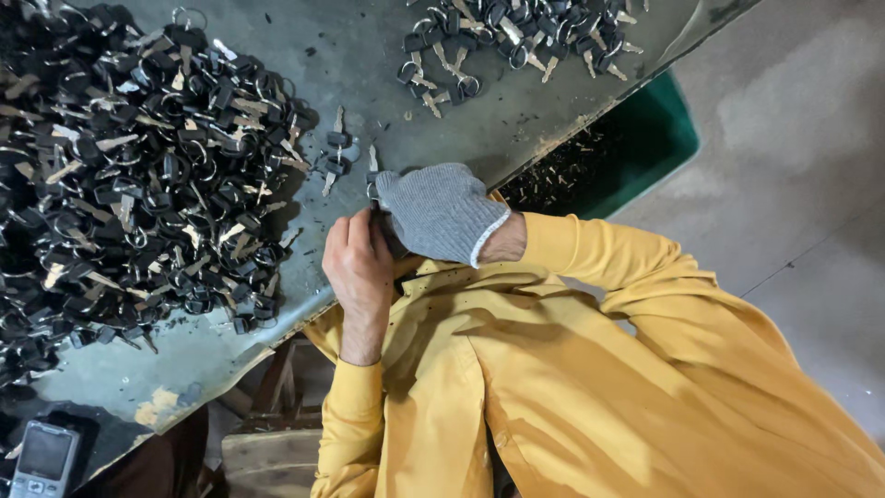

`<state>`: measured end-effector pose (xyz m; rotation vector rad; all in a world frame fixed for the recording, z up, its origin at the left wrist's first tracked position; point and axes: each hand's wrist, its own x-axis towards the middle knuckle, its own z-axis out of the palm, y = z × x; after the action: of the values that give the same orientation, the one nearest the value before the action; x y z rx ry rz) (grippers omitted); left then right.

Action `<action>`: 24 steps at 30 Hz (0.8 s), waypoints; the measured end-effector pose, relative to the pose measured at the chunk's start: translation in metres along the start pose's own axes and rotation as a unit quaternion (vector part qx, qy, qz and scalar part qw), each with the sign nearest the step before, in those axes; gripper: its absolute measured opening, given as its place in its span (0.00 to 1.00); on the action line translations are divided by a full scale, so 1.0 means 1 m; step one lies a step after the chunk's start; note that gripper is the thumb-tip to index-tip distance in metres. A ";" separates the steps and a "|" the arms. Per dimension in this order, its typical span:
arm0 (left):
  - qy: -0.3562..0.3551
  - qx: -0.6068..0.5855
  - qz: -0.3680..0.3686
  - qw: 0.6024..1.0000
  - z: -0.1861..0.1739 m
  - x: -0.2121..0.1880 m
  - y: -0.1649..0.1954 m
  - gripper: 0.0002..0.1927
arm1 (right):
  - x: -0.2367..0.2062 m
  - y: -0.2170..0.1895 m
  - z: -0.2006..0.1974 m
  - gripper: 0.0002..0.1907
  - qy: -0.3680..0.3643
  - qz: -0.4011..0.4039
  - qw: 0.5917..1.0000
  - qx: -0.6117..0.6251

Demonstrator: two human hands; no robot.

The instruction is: The person picks keys one at a time from a large pile of keys on a workbench and places them into a smaller sorted pile, occasionally brushing keys aside with a gloved hand. The person continues sorting keys from the pile throughout the episode.

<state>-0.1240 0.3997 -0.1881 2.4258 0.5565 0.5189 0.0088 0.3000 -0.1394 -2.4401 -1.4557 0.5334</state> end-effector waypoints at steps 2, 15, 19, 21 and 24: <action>0.022 -0.035 -0.003 0.999 -0.003 0.000 -0.003 0.09 | -0.002 0.004 -0.002 0.13 0.000 -0.001 1.000 0.019; -0.044 -0.058 -0.015 0.997 -0.010 0.008 -0.007 0.11 | 0.007 -0.005 -0.003 0.12 0.000 0.004 1.000 -0.017; -0.014 -0.081 -0.024 0.996 -0.012 0.005 -0.005 0.12 | 0.001 -0.004 -0.005 0.13 0.041 -0.023 0.999 -0.021; 0.003 -0.135 -0.056 0.989 -0.012 0.005 -0.006 0.15 | -0.008 -0.002 -0.008 0.14 0.045 -0.017 0.999 -0.013; 0.011 -0.126 -0.037 0.991 -0.010 0.004 -0.004 0.13 | -0.018 -0.005 -0.008 0.13 0.037 -0.092 0.987 -0.130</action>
<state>-0.1266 0.4091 -0.1817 2.1545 0.5522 0.5500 0.0005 0.2859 -0.1268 -2.4467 -1.7940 0.2244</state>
